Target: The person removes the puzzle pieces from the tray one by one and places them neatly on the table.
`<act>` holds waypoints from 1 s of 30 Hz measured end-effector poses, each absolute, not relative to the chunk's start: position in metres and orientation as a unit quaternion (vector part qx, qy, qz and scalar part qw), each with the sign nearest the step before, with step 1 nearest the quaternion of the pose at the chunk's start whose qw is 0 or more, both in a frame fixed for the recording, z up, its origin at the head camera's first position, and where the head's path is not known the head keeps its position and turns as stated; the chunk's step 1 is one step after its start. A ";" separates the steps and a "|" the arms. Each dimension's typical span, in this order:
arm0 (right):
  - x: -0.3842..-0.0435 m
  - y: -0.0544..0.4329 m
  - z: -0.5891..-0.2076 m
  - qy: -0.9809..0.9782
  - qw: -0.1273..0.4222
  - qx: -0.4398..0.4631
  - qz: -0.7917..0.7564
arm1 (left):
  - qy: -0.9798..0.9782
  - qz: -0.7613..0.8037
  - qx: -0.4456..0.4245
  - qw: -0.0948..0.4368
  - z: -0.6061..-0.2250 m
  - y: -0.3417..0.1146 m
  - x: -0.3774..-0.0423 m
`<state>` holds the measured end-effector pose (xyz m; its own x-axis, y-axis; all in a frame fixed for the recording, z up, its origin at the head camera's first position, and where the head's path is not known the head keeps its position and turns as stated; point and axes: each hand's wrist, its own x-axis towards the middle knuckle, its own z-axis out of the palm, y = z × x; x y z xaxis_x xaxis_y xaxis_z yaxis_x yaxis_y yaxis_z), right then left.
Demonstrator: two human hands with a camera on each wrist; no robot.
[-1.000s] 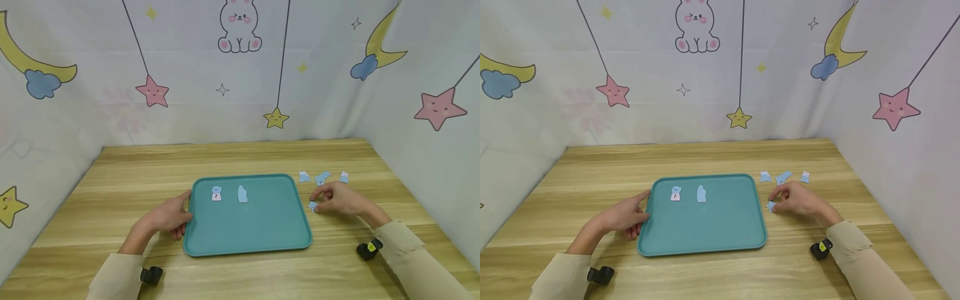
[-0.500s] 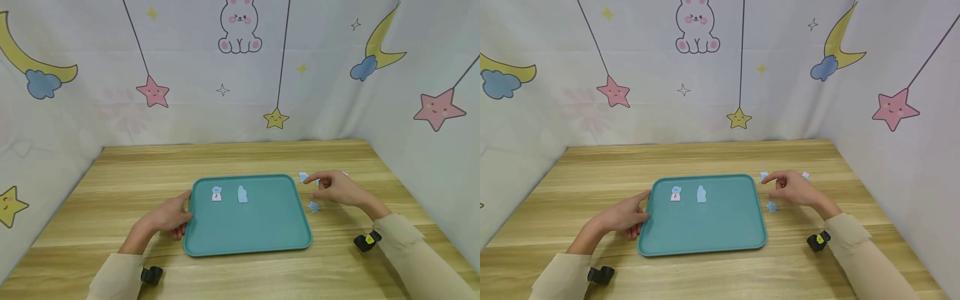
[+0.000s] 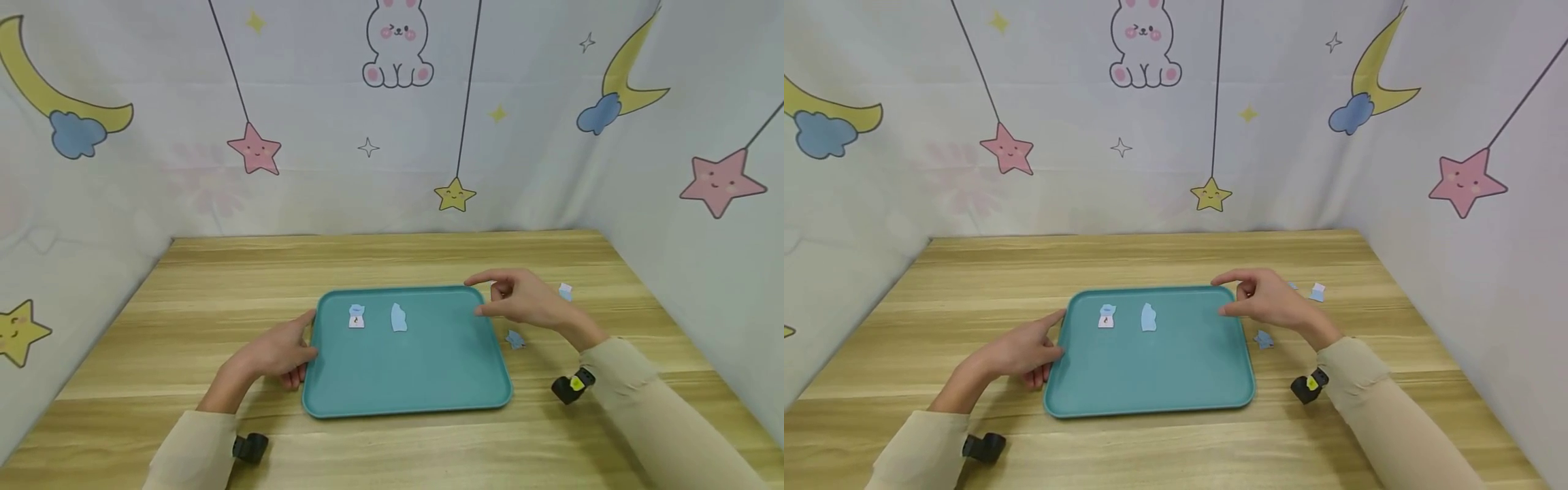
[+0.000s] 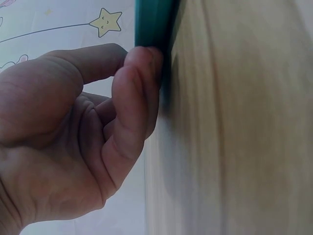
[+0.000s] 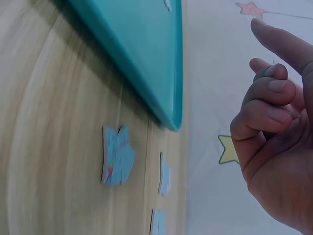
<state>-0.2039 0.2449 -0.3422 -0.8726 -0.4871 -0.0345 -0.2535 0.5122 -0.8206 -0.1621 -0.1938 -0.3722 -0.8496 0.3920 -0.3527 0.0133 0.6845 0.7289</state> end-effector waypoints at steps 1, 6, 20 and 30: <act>-0.205 0.242 -0.342 0.857 0.133 -0.219 -0.446 | 0.883 0.381 0.115 0.249 -0.372 -0.194 -0.162; -0.211 0.224 -0.342 0.851 0.146 -0.233 -0.448 | 0.884 0.378 0.116 0.249 -0.371 -0.194 -0.163; -0.225 0.176 -0.356 0.853 0.176 -0.253 -0.421 | 0.884 0.379 0.112 0.248 -0.372 -0.194 -0.162; -0.228 0.157 -0.368 0.857 0.212 -0.254 -0.395 | 0.885 0.379 0.115 0.245 -0.371 -0.194 -0.162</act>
<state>-0.2282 0.1565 -0.3683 -0.7807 -0.6031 -0.1636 -0.2676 0.5592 -0.7847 -0.1616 -0.1945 -0.3706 -0.8532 0.3895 -0.3468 0.0182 0.6869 0.7265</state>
